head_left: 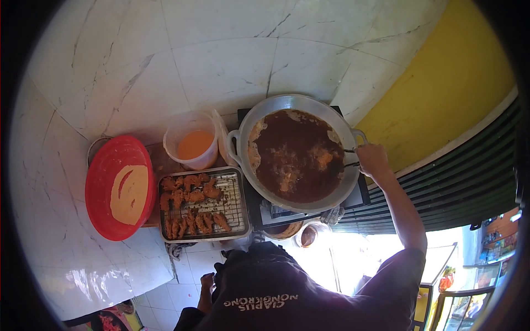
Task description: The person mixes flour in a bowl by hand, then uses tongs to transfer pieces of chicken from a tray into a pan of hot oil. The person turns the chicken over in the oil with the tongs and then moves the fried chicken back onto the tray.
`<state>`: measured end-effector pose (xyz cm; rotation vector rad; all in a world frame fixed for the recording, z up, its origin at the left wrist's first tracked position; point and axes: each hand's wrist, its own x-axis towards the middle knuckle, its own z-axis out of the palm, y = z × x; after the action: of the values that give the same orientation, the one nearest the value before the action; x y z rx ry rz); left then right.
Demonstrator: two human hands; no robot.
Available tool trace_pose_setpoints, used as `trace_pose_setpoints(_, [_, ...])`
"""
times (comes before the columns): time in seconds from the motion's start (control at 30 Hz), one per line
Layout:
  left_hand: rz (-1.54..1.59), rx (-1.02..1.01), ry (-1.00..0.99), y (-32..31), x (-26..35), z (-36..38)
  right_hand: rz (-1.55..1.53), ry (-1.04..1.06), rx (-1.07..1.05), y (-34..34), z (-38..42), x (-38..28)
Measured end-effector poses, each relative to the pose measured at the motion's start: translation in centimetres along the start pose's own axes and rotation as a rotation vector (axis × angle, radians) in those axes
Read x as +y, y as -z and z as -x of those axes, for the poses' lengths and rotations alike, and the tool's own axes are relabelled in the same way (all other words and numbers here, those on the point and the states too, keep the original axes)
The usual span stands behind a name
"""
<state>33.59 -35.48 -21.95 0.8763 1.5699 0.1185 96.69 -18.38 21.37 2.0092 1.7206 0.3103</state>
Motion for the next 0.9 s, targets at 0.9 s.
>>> trace_pose_setpoints(0.9, [-0.006, -0.008, -0.010, 0.5, 0.6, -0.3, 0.091, 0.246, 0.803, -5.7, 2.4, 0.2])
